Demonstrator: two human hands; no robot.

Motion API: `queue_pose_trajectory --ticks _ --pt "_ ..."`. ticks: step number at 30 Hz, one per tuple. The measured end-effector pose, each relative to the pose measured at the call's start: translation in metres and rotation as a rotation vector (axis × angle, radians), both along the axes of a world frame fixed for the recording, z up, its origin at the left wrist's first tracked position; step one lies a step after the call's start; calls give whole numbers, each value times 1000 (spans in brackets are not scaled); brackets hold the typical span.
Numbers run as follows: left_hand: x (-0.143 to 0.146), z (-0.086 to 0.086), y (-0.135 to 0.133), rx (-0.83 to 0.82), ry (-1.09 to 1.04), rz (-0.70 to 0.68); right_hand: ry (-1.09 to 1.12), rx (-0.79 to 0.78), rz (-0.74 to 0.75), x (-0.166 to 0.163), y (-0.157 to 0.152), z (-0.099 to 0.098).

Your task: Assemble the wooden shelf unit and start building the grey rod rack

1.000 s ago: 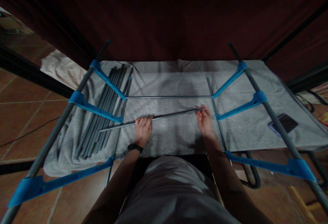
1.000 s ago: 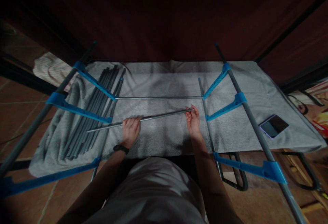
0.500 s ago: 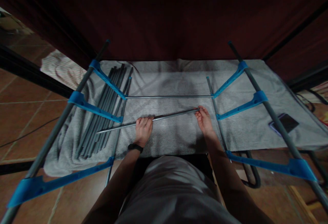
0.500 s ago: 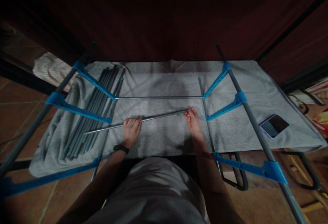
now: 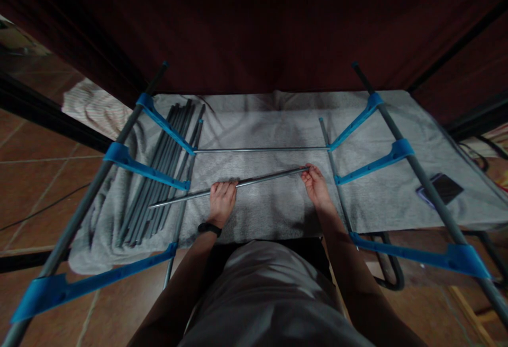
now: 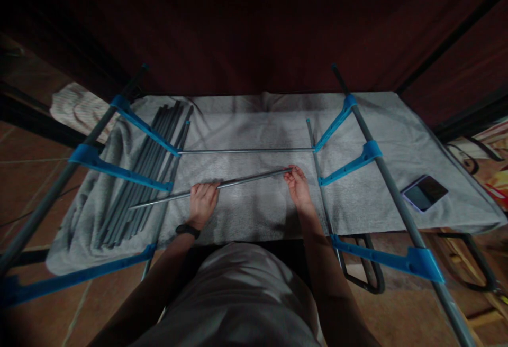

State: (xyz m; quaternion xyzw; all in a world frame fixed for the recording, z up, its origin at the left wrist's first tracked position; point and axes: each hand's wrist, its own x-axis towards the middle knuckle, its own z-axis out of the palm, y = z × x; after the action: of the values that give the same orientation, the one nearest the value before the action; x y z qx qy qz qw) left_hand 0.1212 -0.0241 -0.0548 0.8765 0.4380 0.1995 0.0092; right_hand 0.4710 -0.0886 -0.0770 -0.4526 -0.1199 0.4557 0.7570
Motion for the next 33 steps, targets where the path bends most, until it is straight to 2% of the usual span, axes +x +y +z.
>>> queue_pose_trajectory --ticks 9,24,33 --pt "-1 -2 0 10 1 -6 15 -33 67 0 -2 2" --pt "-1 1 -1 -2 -13 -2 54 36 -127 -3 2 1" --pt "-2 0 -4 25 -18 -6 71 -4 -48 -4 2 6"
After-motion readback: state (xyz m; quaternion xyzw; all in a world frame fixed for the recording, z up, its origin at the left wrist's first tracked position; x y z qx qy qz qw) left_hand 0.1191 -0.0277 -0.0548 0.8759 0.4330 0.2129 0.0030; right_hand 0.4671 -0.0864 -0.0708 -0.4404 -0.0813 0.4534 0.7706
